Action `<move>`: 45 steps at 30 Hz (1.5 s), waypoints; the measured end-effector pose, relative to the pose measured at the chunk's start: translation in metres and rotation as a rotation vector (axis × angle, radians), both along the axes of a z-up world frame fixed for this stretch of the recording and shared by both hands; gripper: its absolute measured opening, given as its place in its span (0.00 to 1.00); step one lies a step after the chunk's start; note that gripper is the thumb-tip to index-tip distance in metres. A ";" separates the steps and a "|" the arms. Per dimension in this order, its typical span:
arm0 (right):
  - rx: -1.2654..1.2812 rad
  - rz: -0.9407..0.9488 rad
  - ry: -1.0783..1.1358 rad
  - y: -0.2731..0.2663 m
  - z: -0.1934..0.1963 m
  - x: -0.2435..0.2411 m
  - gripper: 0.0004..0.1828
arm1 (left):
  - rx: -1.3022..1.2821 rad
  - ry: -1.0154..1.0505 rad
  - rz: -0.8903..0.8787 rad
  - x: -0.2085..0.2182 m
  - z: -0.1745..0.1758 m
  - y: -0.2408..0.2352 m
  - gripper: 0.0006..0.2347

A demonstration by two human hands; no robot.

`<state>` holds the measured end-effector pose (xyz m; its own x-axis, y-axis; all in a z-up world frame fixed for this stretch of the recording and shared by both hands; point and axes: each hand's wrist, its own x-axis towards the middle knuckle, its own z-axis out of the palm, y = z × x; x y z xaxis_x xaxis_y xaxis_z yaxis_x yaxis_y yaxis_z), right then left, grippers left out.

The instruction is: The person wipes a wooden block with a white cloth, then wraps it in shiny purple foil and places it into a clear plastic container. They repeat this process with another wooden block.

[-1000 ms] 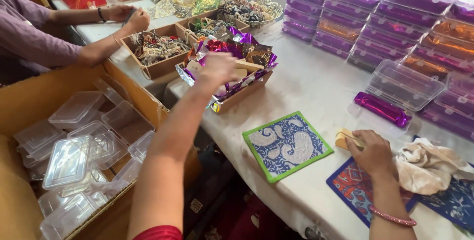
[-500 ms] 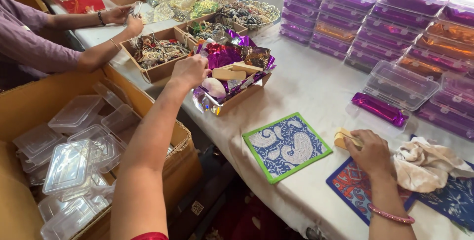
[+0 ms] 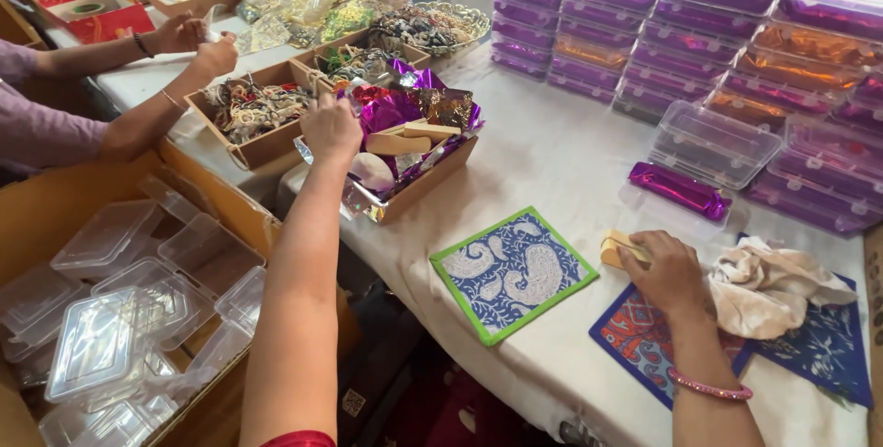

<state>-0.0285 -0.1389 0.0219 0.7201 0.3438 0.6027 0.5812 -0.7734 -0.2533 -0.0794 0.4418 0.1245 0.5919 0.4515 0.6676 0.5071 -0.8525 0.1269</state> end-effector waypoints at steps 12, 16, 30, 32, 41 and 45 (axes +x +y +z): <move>-0.014 0.014 -0.004 0.001 0.006 -0.005 0.17 | 0.214 0.091 -0.316 0.028 0.061 -0.045 0.05; -0.014 0.027 0.020 -0.001 0.002 -0.001 0.17 | 0.433 -0.089 -0.290 0.004 0.092 -0.086 0.04; -0.147 0.088 0.022 -0.007 0.009 -0.003 0.27 | 0.076 -0.137 -0.597 0.061 0.024 -0.194 0.14; -0.143 0.080 0.028 -0.008 0.006 -0.001 0.28 | 0.154 0.018 -0.484 0.009 0.059 -0.253 0.16; 0.150 -0.076 -0.053 -0.008 0.012 -0.004 0.23 | -0.150 0.051 -1.029 0.055 -0.068 -0.397 0.10; 0.418 -0.119 -0.233 -0.013 0.021 -0.005 0.23 | -0.157 0.375 -1.287 0.036 -0.089 -0.428 0.13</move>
